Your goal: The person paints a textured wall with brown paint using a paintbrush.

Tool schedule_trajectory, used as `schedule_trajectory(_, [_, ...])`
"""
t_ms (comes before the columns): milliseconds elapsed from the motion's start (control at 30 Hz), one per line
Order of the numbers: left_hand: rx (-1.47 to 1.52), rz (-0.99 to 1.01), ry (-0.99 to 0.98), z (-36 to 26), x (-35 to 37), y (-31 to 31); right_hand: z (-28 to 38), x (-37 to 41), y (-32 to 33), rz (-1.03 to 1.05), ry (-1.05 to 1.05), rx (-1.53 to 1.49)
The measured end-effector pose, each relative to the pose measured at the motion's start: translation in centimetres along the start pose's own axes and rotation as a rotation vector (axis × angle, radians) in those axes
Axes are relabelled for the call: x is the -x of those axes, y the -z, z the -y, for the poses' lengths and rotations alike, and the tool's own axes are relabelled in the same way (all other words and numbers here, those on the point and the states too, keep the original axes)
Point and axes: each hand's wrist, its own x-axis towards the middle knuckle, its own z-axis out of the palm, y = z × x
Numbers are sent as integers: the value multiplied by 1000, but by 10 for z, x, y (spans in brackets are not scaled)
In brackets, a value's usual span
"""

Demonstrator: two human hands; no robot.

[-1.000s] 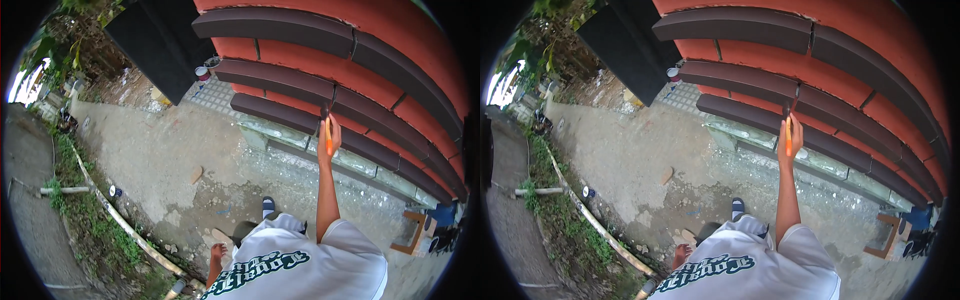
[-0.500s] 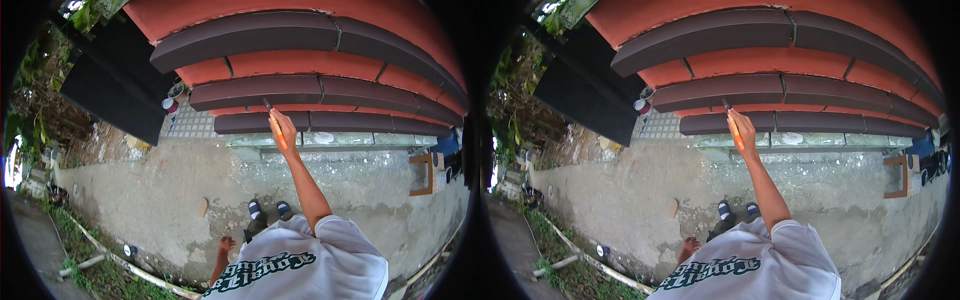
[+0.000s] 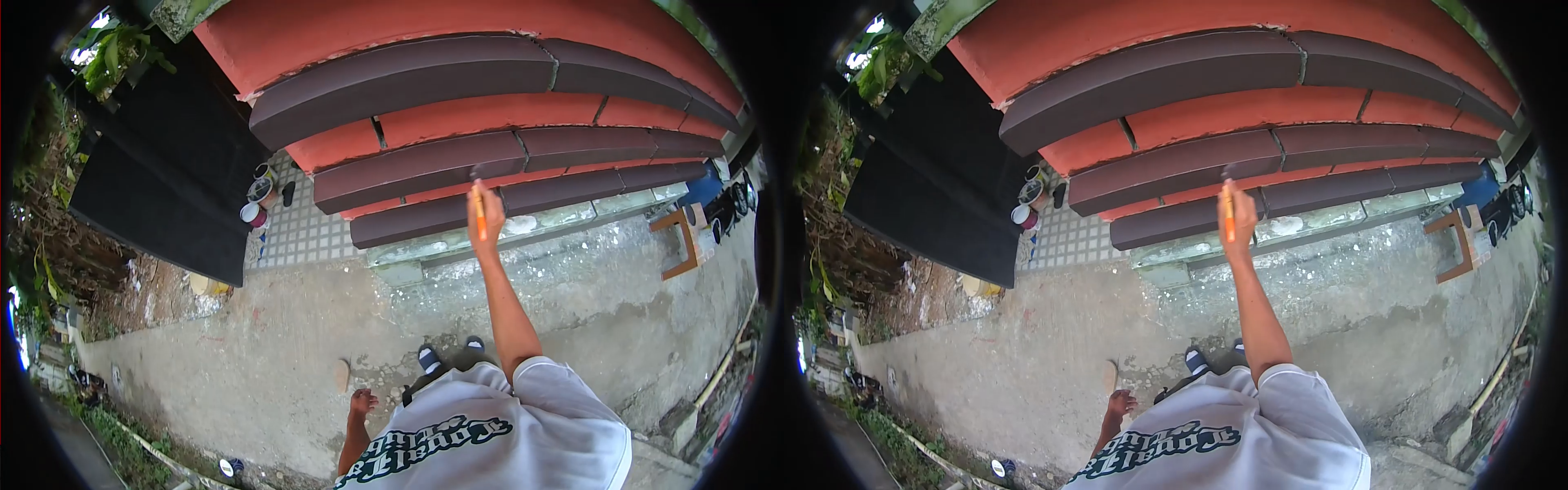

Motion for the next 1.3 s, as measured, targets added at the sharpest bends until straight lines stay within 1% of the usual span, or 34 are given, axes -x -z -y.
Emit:
schedule_trajectory(67, [-44, 21, 36, 1, -3, 1, 10, 11, -1, 142, -34, -220])
schedule_trajectory(133, [-102, 53, 58, -5, -10, -1, 10, 10, 4, 161, 74, -312])
schedule_trajectory(200, [-169, 92, 80, -9, -10, -2, -3, -2, 18, 103, 37, -193])
schedule_trajectory(233, [-174, 104, 65, -13, -11, -1, -18, -7, 22, 63, -70, -154])
schedule_trajectory(267, [-165, 96, 55, -17, -11, 2, -33, -15, 26, -20, -146, -146])
schedule_trajectory(333, [-138, 84, 28, -19, -20, 2, -43, -29, 41, -228, -117, 8])
schedule_trajectory(433, [7, 93, 61, -19, -33, 6, -39, -31, 35, -219, -199, 26])
schedule_trajectory(467, [-22, 79, 46, -18, -32, 3, -34, -27, 22, -219, -77, 14])
schedule_trajectory(533, [-91, 52, 12, -24, -22, -7, -11, -14, 9, -90, -35, 11])
schedule_trajectory(567, [-96, 55, 17, -27, -21, -12, -6, -6, 4, 17, -33, -47])
schedule_trajectory(600, [-101, 58, 24, -29, -20, -17, 6, -4, 5, 52, 21, -197])
schedule_trajectory(667, [-120, 69, 24, -35, -18, -30, 10, -10, 15, 135, 144, -336])
schedule_trajectory(700, [-132, 72, 17, -41, -14, -37, -2, -14, 20, 96, 156, -280])
schedule_trajectory(800, [-132, 71, -24, -55, -2, -54, -49, -30, 43, -31, -154, -141])
schedule_trajectory(867, [-129, 67, -39, -62, -4, -64, -69, -47, 59, -207, -35, -18])
schedule_trajectory(900, [-131, 62, -30, -64, -4, -68, -72, -51, 61, -262, -25, 46])
schedule_trajectory(1000, [-142, 55, -13, -63, 4, -82, -58, -39, 44, -162, -51, -35])
schedule_trajectory(1033, [-148, 55, -13, -65, 8, -87, -49, -32, 38, -102, -31, -100])
schedule_trajectory(1133, [-144, 44, 22, -63, 7, -101, -27, -18, 28, 100, 63, -370])
schedule_trajectory(1233, [-151, 49, 16, -62, 7, -115, -45, -19, 35, 170, 195, -382])
schedule_trajectory(1300, [-136, 43, 2, -67, 9, -125, -73, -22, 42, 8, -23, -322])
